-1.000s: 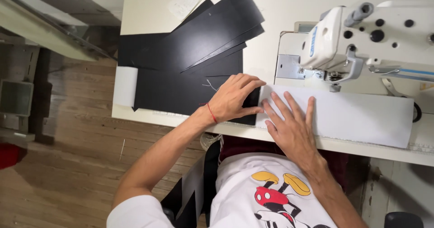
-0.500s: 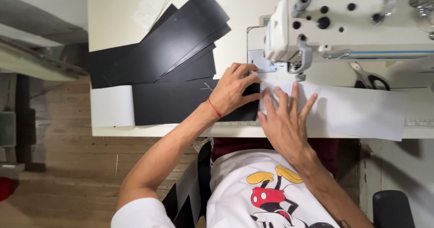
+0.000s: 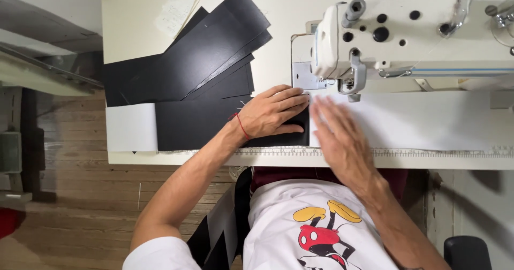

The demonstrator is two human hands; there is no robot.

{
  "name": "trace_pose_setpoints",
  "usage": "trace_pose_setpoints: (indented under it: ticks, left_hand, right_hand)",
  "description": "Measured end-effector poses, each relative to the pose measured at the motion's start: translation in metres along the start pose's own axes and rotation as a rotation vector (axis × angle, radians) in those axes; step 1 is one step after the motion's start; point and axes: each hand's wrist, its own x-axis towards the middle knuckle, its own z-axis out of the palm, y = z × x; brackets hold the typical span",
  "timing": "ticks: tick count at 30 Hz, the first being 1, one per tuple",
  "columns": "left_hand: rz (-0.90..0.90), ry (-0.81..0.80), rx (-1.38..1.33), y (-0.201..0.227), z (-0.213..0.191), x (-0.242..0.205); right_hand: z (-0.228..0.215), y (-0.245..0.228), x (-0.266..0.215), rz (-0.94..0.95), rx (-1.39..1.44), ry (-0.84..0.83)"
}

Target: Aligning leather pieces with paper templates and trimming them with scissors in a workshop

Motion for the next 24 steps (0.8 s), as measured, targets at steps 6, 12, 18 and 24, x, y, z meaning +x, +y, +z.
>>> trace_pose_setpoints:
  ticks: [6,12,18,24]
  left_hand:
    - [-0.019,-0.040,0.012,0.001,0.000,0.017]
    - [-0.300,-0.144,0.008,0.039,0.031,0.023]
    - [-0.421,-0.286,0.111,-0.025,0.007,0.026]
    - [-0.523,-0.407,0.346,-0.036,-0.007,0.042]
  right_hand:
    - [0.009,0.018,-0.008,-0.054,0.039,-0.030]
    - [0.000,0.046,-0.013,-0.043,0.029,-0.115]
    - [-0.010,0.045,-0.008,-0.062,0.010,-0.098]
    - [-0.016,0.040,0.004,-0.086,-0.068,-0.029]
